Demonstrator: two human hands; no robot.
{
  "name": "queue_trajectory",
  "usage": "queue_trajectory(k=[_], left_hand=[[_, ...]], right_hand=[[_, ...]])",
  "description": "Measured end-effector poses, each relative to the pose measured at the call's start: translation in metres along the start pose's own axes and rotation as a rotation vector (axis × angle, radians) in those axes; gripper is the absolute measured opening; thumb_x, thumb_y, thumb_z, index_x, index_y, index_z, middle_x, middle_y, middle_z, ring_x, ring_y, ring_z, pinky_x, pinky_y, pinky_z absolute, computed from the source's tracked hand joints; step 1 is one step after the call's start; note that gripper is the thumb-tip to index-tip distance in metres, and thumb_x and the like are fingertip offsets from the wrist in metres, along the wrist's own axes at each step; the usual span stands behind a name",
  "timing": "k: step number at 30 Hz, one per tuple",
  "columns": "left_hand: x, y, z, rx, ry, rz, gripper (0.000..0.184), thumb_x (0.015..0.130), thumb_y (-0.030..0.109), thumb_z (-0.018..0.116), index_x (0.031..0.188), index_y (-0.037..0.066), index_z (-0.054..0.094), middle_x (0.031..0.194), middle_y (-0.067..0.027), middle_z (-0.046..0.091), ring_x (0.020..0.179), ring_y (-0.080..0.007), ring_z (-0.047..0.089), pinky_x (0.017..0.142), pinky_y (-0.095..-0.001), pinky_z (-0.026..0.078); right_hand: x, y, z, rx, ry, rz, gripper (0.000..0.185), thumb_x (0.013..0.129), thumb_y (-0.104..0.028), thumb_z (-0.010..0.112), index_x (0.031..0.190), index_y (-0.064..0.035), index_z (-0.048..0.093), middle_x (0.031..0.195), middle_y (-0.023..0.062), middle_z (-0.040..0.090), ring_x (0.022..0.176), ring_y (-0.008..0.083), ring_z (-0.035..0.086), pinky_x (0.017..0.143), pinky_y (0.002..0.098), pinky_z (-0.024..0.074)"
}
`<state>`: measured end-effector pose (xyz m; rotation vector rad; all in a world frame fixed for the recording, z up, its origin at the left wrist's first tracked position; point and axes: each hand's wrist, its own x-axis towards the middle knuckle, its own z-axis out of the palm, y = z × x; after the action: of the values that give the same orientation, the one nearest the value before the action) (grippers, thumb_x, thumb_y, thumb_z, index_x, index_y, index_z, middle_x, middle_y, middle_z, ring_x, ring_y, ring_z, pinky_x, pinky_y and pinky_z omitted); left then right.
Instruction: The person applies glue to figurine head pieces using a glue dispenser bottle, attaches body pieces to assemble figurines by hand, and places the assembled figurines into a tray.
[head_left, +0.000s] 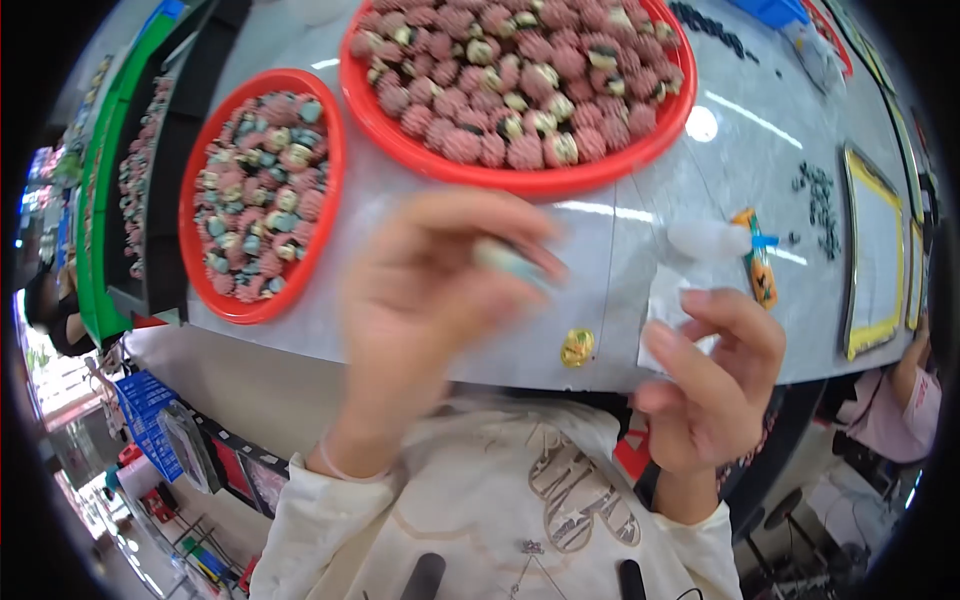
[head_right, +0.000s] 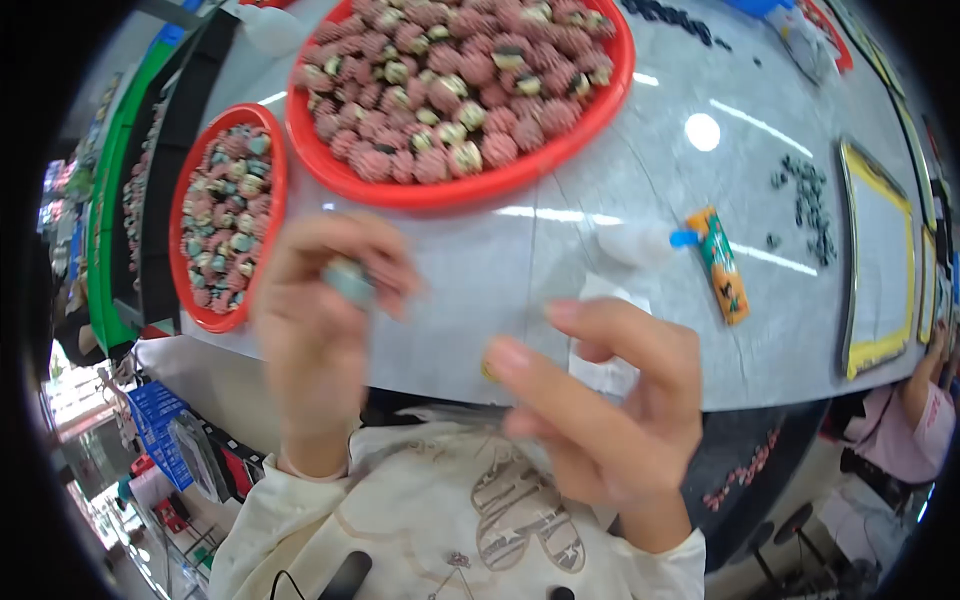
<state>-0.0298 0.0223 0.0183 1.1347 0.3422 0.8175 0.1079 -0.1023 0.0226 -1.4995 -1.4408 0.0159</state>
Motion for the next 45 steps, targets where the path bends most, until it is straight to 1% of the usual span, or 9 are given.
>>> queue_trajectory(k=[3,6,9,15,21,29,33,39,45], left_hand=[[0.014,0.045,-0.035,0.836,0.347,0.21,0.022,0.077,0.001,0.046,0.098,-0.004,0.049,0.096,-0.0118,0.054,0.08,-0.0142,0.053,0.069,-0.0223,0.042],[0.026,0.078,-0.047,1.413,0.334,0.149,0.025,0.076,0.0,0.044,0.101,-0.001,0.049,0.099,-0.0109,0.054,0.081,-0.0141,0.053,0.071,-0.0217,0.041],[0.062,0.084,-0.034,1.415,-0.093,0.328,0.024,0.075,0.0,0.045,0.099,0.003,0.051,0.096,-0.0108,0.054,0.079,-0.0185,0.054,0.071,-0.0234,0.041],[0.119,0.03,-0.028,1.615,-0.258,0.354,0.012,0.072,0.006,0.051,0.083,0.001,0.05,0.084,-0.0091,0.051,0.075,-0.0183,0.051,0.071,-0.0279,0.04],[0.094,0.045,-0.029,1.397,-0.368,0.229,0.011,0.072,0.004,0.051,0.082,0.0,0.049,0.08,-0.0065,0.048,0.073,-0.0148,0.05,0.066,-0.0253,0.04],[0.022,0.019,-0.003,0.215,-0.147,-0.153,0.027,0.076,0.02,0.055,0.091,0.0,0.048,0.086,-0.0102,0.05,0.071,-0.013,0.051,0.059,-0.0206,0.041],[0.001,0.001,0.017,-0.183,0.042,-0.418,0.037,0.074,0.026,0.057,0.099,0.001,0.044,0.091,-0.0113,0.05,0.076,-0.0167,0.053,0.062,-0.0225,0.044],[-0.012,-0.028,0.026,-0.243,-0.008,-0.338,0.036,0.074,0.023,0.057,0.099,0.0,0.044,0.097,-0.014,0.048,0.076,-0.0172,0.054,0.064,-0.0208,0.045],[-0.01,-0.033,0.025,-0.245,-0.076,-0.343,0.035,0.076,0.025,0.055,0.098,0.0,0.044,0.096,-0.0153,0.048,0.076,-0.0167,0.054,0.065,-0.0208,0.045]], right_hand=[[-0.001,0.005,-0.019,0.001,0.112,0.058,0.021,0.072,-0.021,0.057,0.084,-0.0032,0.06,0.086,0.0123,0.05,0.07,0.0179,0.045,0.053,0.0227,0.0369],[-0.008,0.015,-0.036,-0.062,0.112,0.099,0.031,0.08,-0.027,0.047,0.09,0.0017,0.053,0.091,0.016,0.046,0.074,0.019,0.043,0.061,0.0251,0.0344],[-0.003,0.016,-0.028,0.007,0.19,0.12,0.023,0.079,-0.019,0.049,0.087,0.0014,0.054,0.085,0.0135,0.048,0.07,0.0177,0.044,0.059,0.0245,0.0342],[-0.004,0.016,-0.035,0.022,0.2,0.171,0.013,0.077,-0.005,0.047,0.084,0.0038,0.053,0.079,0.0112,0.049,0.069,0.0155,0.045,0.06,0.0225,0.0346],[-0.002,0.029,-0.042,0.066,0.299,0.289,0.011,0.076,0.001,0.045,0.084,0.0048,0.052,0.08,0.0092,0.05,0.069,0.0132,0.043,0.063,0.021,0.0341],[0.018,0.038,-0.02,-0.008,-0.154,0.338,0.028,0.076,-0.012,0.053,0.099,0.0032,0.049,0.092,0.0086,0.052,0.08,0.0142,0.048,0.074,0.0236,0.0354],[0.012,0.031,-0.022,0.246,-0.044,0.538,0.039,0.076,-0.022,0.055,0.104,0.0032,0.046,0.086,0.0079,0.052,0.076,0.0132,0.048,0.072,0.0231,0.0357],[0.004,0.017,-0.042,0.25,-0.016,0.542,0.058,0.069,-0.039,0.06,0.105,0.0035,0.044,0.08,0.0089,0.051,0.06,0.0124,0.048,0.056,0.0204,0.0383],[0.001,0.015,-0.05,0.344,0.015,0.542,0.056,0.061,-0.039,0.068,0.093,-0.0032,0.04,0.082,0.0108,0.048,0.066,0.0116,0.046,0.06,0.0211,0.0375]])
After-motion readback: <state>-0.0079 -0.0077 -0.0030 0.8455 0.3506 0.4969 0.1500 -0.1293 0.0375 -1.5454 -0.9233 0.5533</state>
